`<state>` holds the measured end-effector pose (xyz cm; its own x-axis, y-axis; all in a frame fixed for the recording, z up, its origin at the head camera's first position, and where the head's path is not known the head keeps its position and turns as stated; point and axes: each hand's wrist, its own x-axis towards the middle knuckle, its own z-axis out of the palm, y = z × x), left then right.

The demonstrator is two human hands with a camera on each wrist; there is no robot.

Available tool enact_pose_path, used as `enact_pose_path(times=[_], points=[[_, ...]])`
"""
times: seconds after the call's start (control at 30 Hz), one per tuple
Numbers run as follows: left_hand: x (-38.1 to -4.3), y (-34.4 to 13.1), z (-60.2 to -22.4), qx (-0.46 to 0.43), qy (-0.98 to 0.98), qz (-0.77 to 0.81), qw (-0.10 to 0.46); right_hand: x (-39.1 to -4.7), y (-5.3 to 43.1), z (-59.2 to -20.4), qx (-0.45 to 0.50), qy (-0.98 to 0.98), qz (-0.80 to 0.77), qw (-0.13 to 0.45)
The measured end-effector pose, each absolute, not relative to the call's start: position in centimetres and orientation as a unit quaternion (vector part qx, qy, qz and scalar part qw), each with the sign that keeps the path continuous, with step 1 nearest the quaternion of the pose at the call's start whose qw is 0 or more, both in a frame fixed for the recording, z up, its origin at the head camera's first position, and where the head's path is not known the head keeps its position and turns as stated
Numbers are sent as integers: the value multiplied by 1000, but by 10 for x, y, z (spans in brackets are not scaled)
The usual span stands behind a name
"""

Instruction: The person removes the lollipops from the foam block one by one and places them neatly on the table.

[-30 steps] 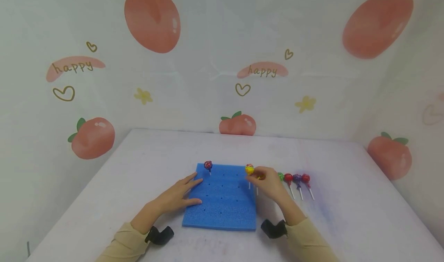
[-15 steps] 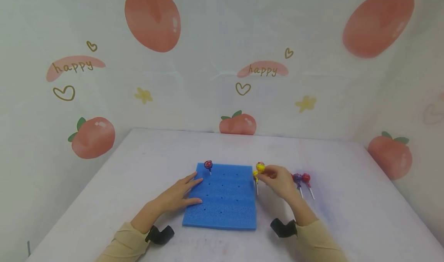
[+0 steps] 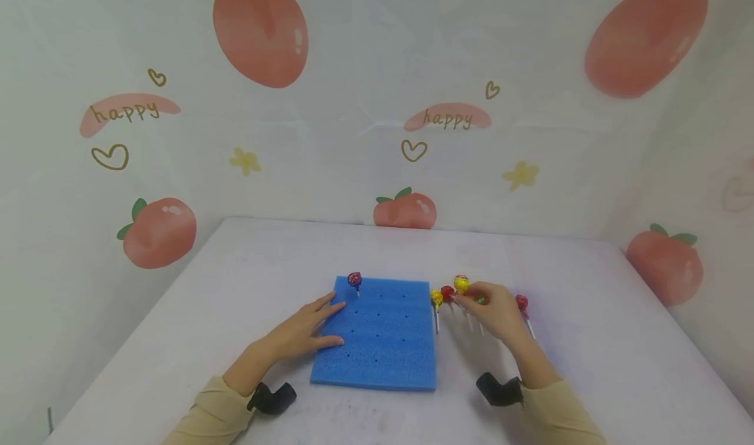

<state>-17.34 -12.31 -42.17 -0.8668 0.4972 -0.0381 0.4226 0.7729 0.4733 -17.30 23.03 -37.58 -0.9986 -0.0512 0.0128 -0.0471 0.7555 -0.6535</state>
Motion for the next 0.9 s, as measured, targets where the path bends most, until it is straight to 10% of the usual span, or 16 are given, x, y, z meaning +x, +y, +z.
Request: enact_pose_path(times=[0.9], points=[[-173,-124,-422,248,937,234,79,-166,275,-378,31,945,-326,14]])
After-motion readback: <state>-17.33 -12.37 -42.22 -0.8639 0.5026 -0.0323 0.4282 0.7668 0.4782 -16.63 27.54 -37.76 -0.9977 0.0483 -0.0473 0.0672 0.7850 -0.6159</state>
